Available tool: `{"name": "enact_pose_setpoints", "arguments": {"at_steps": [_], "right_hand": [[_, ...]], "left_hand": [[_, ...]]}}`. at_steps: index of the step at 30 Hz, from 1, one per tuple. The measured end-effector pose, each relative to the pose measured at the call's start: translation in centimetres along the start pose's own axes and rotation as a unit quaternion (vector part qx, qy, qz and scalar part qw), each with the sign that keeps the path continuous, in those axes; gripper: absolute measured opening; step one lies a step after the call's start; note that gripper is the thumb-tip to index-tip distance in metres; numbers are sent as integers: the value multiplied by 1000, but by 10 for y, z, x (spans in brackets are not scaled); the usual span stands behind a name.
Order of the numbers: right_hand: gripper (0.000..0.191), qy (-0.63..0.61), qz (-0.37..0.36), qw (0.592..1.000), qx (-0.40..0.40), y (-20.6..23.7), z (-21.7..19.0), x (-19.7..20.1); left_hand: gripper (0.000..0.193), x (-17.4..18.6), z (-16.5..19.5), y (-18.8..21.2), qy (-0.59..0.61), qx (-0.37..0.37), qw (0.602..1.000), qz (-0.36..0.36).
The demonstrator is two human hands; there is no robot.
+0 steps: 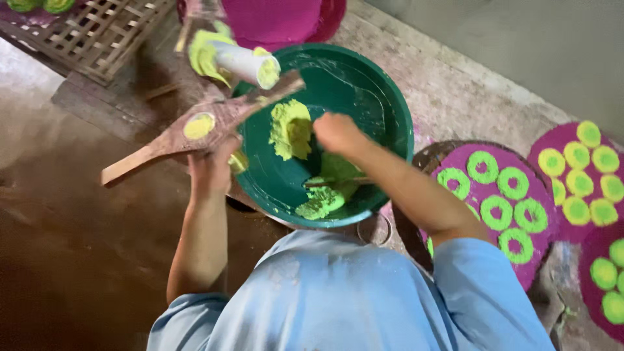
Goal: The person presses green paste into a wooden hand-press mold, squeezes the press over pink round boards to deposit flower-shaped pieces, and uses a plastic ring to help release each piece. They refill the mold from a green basin and repeat the pressing cycle, filling boards with rows of green flower decorations.
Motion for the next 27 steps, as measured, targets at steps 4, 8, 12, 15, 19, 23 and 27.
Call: {"name": "enact_pose_setpoints", "arguments": {"at_steps": [4, 8, 12, 15, 19, 23, 27], "right_hand": [[81, -572, 178, 742, 300, 46, 34, 47], [86, -919, 110, 242, 290, 137, 27, 59], [79, -762, 340, 470, 288, 214, 49, 69], [65, -606, 418, 653, 178, 276, 67, 63], [45, -358, 329, 865, -127, 363, 69, 35], [36, -134, 462, 830, 281, 389, 72, 24], [38, -145, 530, 819, 167, 399, 59, 10]], "left_hand": [[43, -45, -6, 40, 193, 187, 936, -227], [42, -122, -5, 82, 279, 335, 811, -391], [63, -167, 24, 97, 136, 188, 847, -479], [49, -183, 49, 103, -17, -80, 833, -547], [40, -218, 64, 121, -339, -116, 735, -576], [35, -251, 80, 153, -508, 21, 586, -631], [49, -258, 83, 168, -106, 314, 694, -640]]}}
Point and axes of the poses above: each hand's wrist, its own y-axis away from the middle knuckle, its own x-axis out of the back of the hand, z = x × y, the point moved 1 cm from there along -y, towards the middle knuckle, and after that the axes turned 2 degrees about -y, right-handed, at the moved point
